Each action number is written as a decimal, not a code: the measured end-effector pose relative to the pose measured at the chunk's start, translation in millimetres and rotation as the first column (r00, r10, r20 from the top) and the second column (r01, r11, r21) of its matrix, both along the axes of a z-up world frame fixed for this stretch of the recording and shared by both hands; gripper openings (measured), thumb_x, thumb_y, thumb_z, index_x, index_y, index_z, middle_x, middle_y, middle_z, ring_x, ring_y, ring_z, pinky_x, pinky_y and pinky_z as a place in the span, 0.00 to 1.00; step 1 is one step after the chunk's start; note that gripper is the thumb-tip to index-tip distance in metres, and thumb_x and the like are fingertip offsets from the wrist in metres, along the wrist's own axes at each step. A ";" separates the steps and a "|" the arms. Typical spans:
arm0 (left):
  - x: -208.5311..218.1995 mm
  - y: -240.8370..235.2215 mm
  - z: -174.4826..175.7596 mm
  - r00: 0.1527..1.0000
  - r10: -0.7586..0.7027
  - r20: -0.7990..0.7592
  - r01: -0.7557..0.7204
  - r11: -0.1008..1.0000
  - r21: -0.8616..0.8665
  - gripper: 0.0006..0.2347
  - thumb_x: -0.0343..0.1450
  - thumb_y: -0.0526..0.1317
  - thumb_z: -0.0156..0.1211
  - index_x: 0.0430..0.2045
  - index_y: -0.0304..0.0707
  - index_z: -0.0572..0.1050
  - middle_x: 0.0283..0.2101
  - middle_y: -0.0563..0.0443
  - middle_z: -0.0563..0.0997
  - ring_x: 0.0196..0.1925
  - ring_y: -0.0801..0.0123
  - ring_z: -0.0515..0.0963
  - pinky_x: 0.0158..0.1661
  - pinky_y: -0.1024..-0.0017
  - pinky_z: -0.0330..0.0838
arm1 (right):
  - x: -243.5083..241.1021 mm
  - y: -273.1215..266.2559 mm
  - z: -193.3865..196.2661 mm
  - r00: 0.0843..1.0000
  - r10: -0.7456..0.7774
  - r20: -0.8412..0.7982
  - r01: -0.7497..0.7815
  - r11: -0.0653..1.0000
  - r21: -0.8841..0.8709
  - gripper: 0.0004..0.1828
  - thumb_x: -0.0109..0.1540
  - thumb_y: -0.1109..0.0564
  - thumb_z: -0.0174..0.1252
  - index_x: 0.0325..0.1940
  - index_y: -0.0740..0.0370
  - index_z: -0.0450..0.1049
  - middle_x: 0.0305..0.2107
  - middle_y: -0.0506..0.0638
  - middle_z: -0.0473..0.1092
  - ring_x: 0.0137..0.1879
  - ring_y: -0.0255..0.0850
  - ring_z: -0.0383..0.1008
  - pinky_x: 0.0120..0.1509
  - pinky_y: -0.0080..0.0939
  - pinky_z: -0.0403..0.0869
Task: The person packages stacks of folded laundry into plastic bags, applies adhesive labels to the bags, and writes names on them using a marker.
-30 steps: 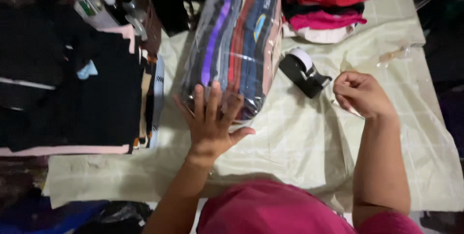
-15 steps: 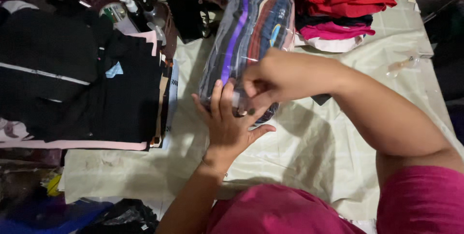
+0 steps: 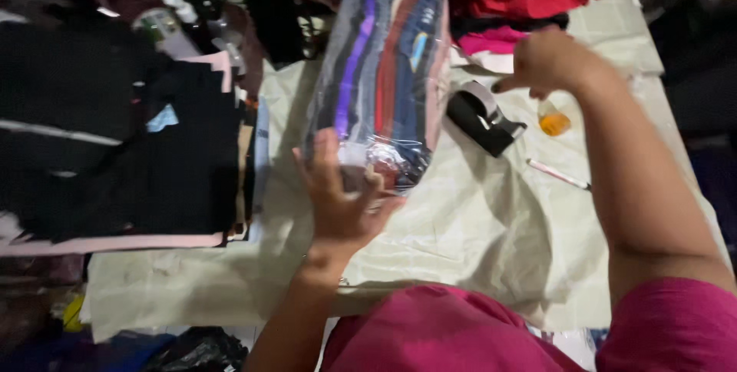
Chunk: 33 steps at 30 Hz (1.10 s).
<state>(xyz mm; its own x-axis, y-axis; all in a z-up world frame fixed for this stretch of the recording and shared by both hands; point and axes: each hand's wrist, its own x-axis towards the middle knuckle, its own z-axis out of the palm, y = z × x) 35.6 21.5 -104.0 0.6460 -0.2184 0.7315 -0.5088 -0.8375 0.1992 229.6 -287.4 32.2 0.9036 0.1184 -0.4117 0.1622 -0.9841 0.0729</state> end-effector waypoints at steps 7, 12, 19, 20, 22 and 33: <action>2.0 20.0 12.9 0.995 -0.053 0.079 0.087 0.847 -0.524 0.29 0.76 0.53 0.55 0.69 0.37 0.56 0.75 0.18 0.43 0.77 0.30 0.51 0.71 0.42 0.50 | -32.1 -85.3 -150.8 0.952 -0.306 -0.007 0.259 0.795 0.549 0.20 0.61 0.46 0.64 0.51 0.60 0.81 0.37 0.62 0.77 0.43 0.58 0.78 0.46 0.54 0.79; -4.5 16.8 26.0 0.994 -0.098 0.042 0.105 0.826 -0.554 0.30 0.78 0.51 0.53 0.70 0.28 0.55 0.75 0.22 0.47 0.76 0.30 0.55 0.72 0.40 0.50 | -42.3 -88.1 -195.1 0.762 -0.593 -0.262 0.473 0.232 0.850 0.10 0.59 0.55 0.68 0.42 0.61 0.80 0.30 0.48 0.66 0.32 0.37 0.68 0.32 0.32 0.76; -0.8 11.7 19.0 0.997 -0.069 0.031 0.074 0.835 -0.546 0.30 0.77 0.52 0.55 0.68 0.28 0.59 0.75 0.24 0.51 0.77 0.34 0.54 0.72 0.44 0.48 | -53.1 -98.3 -220.7 0.587 -0.350 -0.730 0.367 -0.689 0.625 0.06 0.58 0.58 0.61 0.32 0.52 0.69 0.30 0.41 0.61 0.41 0.37 0.65 0.40 0.29 0.68; -0.4 11.0 18.6 0.997 -0.063 0.041 0.075 0.838 -0.541 0.30 0.77 0.52 0.55 0.67 0.26 0.59 0.74 0.23 0.52 0.77 0.33 0.55 0.72 0.44 0.49 | -58.7 -100.5 -225.7 0.557 -0.310 -0.771 0.265 -0.813 0.518 0.07 0.56 0.63 0.59 0.30 0.56 0.66 0.26 0.43 0.62 0.38 0.36 0.69 0.41 0.29 0.74; 0.9 12.0 15.2 0.997 -0.054 0.048 0.072 0.842 -0.534 0.30 0.77 0.52 0.55 0.67 0.26 0.59 0.74 0.23 0.52 0.76 0.33 0.55 0.72 0.44 0.49 | -70.8 -102.9 -234.4 0.572 -0.249 -0.782 0.209 -0.877 0.432 0.07 0.53 0.65 0.56 0.26 0.59 0.63 0.23 0.46 0.59 0.39 0.40 0.69 0.47 0.35 0.77; 1.5 8.9 18.0 0.998 -0.012 0.067 0.046 0.840 -0.540 0.29 0.76 0.52 0.56 0.66 0.25 0.61 0.73 0.24 0.55 0.76 0.36 0.57 0.72 0.49 0.49 | -82.5 -134.1 -243.2 0.733 -0.665 -0.145 0.253 0.068 0.965 0.06 0.67 0.64 0.62 0.36 0.68 0.74 0.17 0.57 0.65 0.17 0.40 0.69 0.17 0.36 0.70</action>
